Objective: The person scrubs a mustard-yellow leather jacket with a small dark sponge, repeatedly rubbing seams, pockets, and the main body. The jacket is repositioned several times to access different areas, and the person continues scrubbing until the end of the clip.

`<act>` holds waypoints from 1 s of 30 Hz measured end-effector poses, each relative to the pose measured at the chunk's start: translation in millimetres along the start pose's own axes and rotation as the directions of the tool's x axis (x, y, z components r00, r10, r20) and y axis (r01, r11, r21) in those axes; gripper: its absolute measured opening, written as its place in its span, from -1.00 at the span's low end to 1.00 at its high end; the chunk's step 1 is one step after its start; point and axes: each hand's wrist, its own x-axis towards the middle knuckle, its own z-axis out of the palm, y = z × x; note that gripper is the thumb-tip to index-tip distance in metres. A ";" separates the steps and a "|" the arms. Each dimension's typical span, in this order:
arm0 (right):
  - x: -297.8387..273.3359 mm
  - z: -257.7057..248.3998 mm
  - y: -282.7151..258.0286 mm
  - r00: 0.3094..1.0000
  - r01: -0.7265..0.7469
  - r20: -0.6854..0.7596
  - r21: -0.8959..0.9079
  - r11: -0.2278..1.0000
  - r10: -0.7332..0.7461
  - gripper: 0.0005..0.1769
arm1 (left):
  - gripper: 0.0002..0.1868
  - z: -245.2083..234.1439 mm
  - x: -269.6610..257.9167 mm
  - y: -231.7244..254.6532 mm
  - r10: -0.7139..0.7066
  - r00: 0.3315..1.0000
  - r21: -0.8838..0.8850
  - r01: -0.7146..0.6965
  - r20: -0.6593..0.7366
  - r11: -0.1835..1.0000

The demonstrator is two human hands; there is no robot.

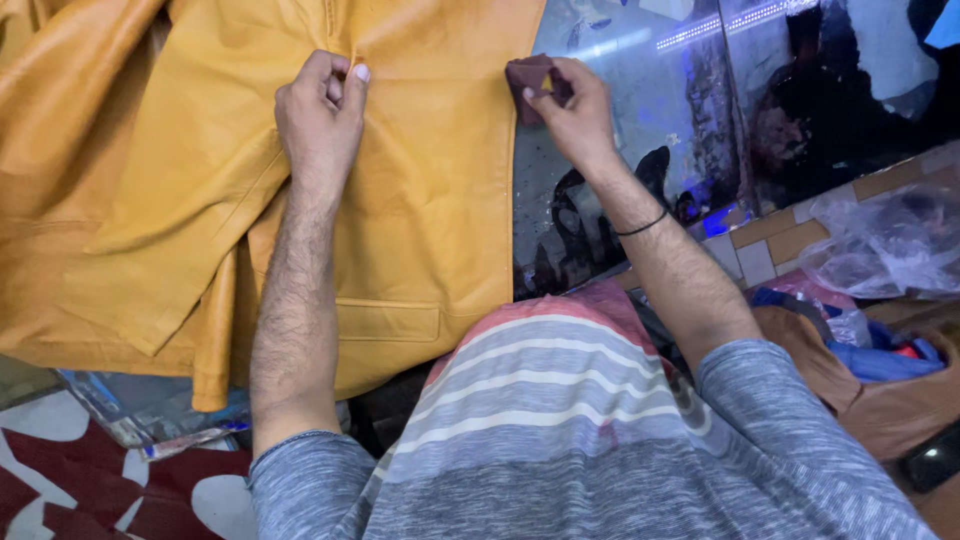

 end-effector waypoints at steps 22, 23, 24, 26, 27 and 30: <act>47.6 71.8 -8.7 0.971 0.214 0.124 -0.087 0.973 -0.202 -0.74 | -0.80 3.9 6.3 -13.5 0.039 0.998 -0.096 -0.034 0.051 0.995; 47.8 76.2 -8.9 0.979 0.198 0.064 -0.134 0.971 -0.191 -0.73 | -0.80 3.1 5.1 -14.5 0.038 0.998 -0.087 -0.034 0.048 0.996; 49.0 79.2 -8.7 0.983 0.181 0.002 -0.180 0.967 -0.184 -0.69 | -0.81 3.0 5.9 -15.1 0.047 0.998 -0.080 -0.044 0.045 0.996; 48.5 79.8 -7.7 0.935 0.262 0.263 -0.059 0.963 -0.238 -0.71 | -0.82 3.8 6.4 -16.3 0.065 0.997 -0.068 -0.062 0.041 0.996; 47.4 78.0 -6.9 0.883 0.288 0.384 0.007 0.958 -0.269 -0.71 | -0.82 4.0 5.5 -16.9 0.062 0.997 -0.068 -0.059 0.041 0.996; 48.9 62.3 -7.2 0.978 0.196 -0.002 -0.338 0.921 -0.209 -0.80 | -0.83 3.0 5.7 -16.4 0.052 0.998 -0.060 -0.049 0.040 0.997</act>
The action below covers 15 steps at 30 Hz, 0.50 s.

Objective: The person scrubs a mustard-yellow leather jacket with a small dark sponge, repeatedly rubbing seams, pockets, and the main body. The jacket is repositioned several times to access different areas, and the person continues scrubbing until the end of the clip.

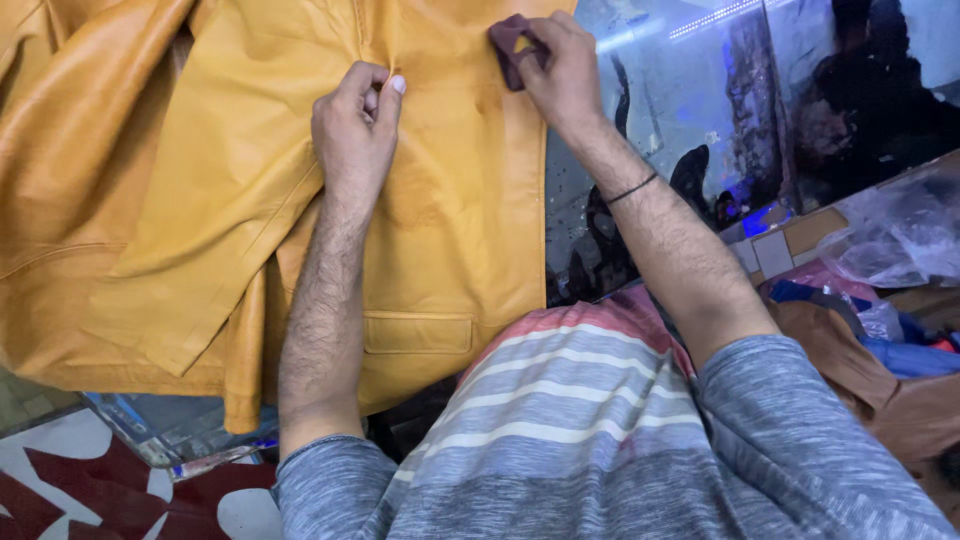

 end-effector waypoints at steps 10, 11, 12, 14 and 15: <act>-61.1 -34.9 -28.6 0.967 0.115 0.217 0.095 0.989 -0.134 -0.65 | -0.83 -6.9 -2.5 4.6 -0.018 1.000 -0.029 0.018 0.009 0.999; -64.0 -32.7 -30.6 0.900 0.224 0.321 0.240 0.945 -0.295 -0.65 | -0.83 -5.7 -4.2 5.2 -0.009 1.000 -0.028 0.009 0.009 1.000; -65.3 -28.1 -32.5 0.805 0.308 0.382 0.384 0.870 -0.454 -0.64 | -0.83 -5.1 -2.3 5.5 -0.011 1.000 -0.038 0.012 0.016 0.999; -61.1 -16.8 -32.1 0.842 0.264 0.370 0.351 0.898 -0.392 -0.61 | -0.83 -4.5 -1.9 6.6 -0.017 0.999 -0.056 0.019 0.029 0.998; -56.8 -10.5 -31.2 0.859 0.240 0.364 0.336 0.911 -0.361 -0.59 | -0.83 -5.3 -2.3 6.8 -0.013 0.999 -0.042 0.014 0.032 0.999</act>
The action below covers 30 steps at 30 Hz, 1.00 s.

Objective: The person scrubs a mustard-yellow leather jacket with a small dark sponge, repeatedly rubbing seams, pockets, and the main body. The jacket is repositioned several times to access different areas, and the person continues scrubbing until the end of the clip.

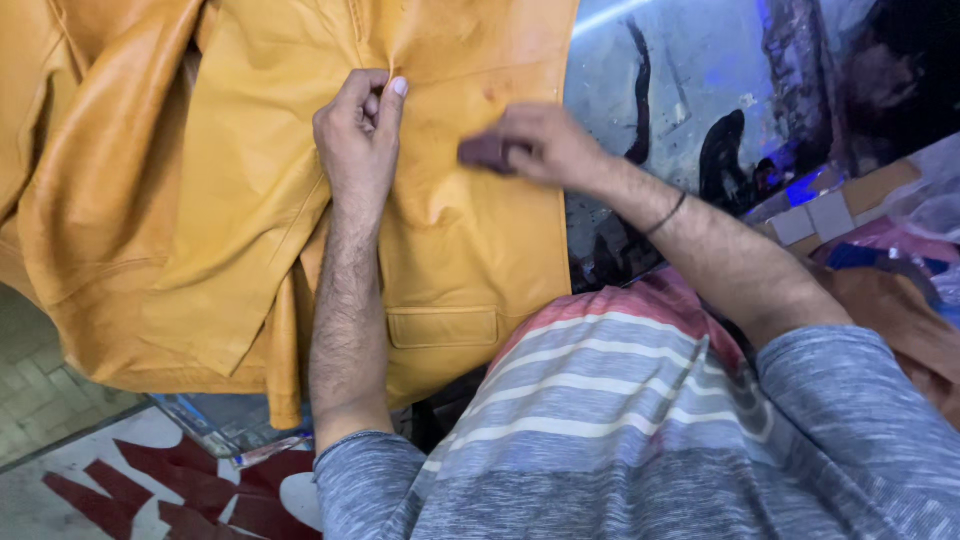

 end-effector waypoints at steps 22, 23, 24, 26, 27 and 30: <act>-28.4 -7.9 -15.1 0.994 -0.057 0.081 -0.153 0.987 0.070 -0.64 | -0.84 -0.5 -2.6 -4.3 -0.070 0.997 -0.066 0.071 0.020 0.995; -31.6 -7.7 -15.7 0.969 0.054 0.246 -0.057 0.997 -0.038 -0.62 | -0.84 0.2 -0.1 -4.1 -0.061 0.998 -0.075 0.063 0.024 0.995; -33.3 -6.9 -14.5 0.906 0.149 0.392 0.055 0.987 -0.158 -0.60 | -0.84 0.5 2.3 -4.1 -0.056 0.998 -0.071 0.058 0.027 0.996; -34.2 -5.6 -6.9 0.988 -0.076 0.131 -0.023 0.997 0.078 -0.64 | -0.85 2.6 3.3 -5.2 -0.057 0.998 -0.071 0.059 0.031 0.996; -33.0 -4.6 -1.3 0.982 -0.189 -0.004 -0.036 0.981 0.189 -0.66 | -0.85 2.6 1.3 -6.6 -0.057 0.998 -0.081 0.059 0.027 0.995; -17.3 -1.6 14.5 0.976 -0.140 -0.181 -0.100 0.985 0.120 -0.70 | -0.84 -0.2 -1.9 -9.6 -0.072 0.997 -0.103 0.073 0.016 0.992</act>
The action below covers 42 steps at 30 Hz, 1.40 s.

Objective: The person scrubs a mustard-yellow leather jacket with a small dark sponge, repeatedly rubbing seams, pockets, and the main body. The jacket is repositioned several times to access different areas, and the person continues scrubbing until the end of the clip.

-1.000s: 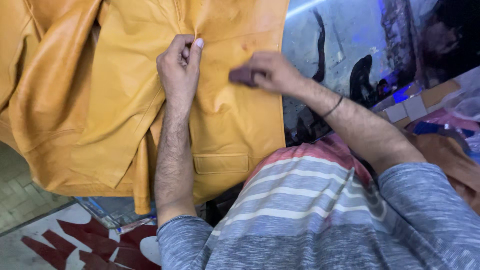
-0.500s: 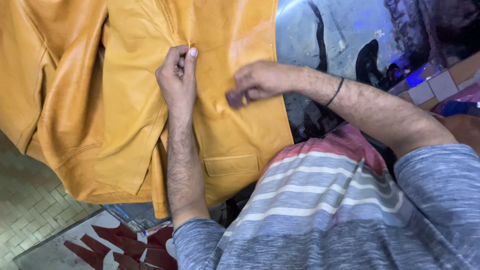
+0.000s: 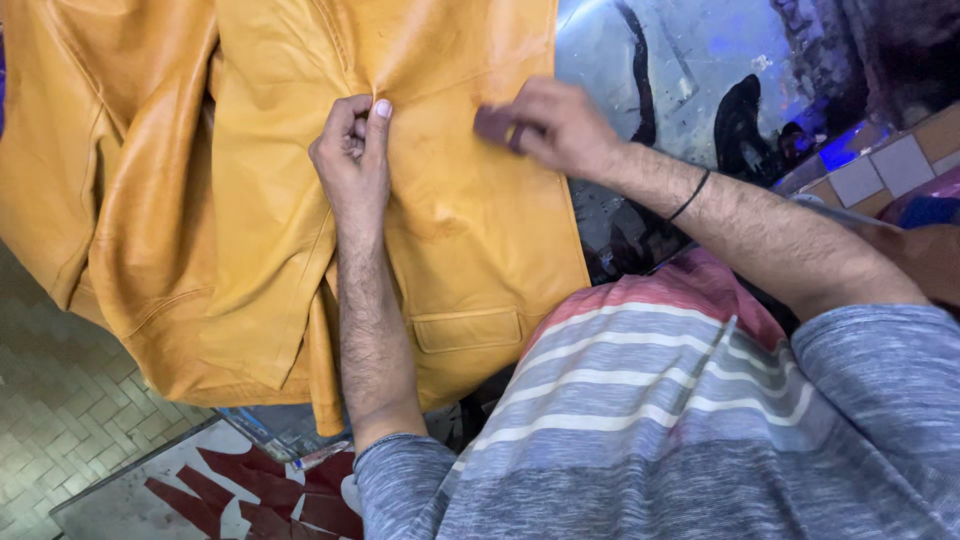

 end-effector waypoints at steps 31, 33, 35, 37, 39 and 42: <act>32.6 -8.3 29.7 0.846 0.529 0.178 -0.393 0.752 -0.503 -0.74 | -0.86 2.7 4.4 -6.2 -0.033 0.999 -0.082 0.036 0.034 0.996; 31.3 -11.0 32.5 0.696 0.717 0.298 -0.353 0.601 -0.654 -0.61 | -0.86 3.5 4.5 -6.3 -0.031 0.999 -0.063 0.033 0.041 0.997; 34.5 -26.8 21.9 0.894 0.436 0.193 -0.587 0.682 -0.405 -0.65 | -0.86 2.8 2.2 -7.5 -0.007 0.999 -0.045 0.009 0.035 0.999; 37.6 -38.3 -3.2 0.931 0.364 0.209 -0.613 0.701 -0.300 -0.67 | -0.86 1.7 -0.1 -7.6 -0.004 0.999 -0.070 0.006 0.036 0.998; 18.2 -39.1 -38.3 0.853 0.510 0.380 -0.461 0.726 -0.358 -0.67 | -0.86 1.9 1.8 -6.1 -0.014 0.999 -0.082 0.017 0.036 0.997; 9.4 -57.6 -49.7 0.606 0.753 0.584 -0.203 0.626 -0.540 -0.64 | -0.85 4.6 8.4 -6.3 -0.033 0.999 -0.078 0.035 0.029 0.996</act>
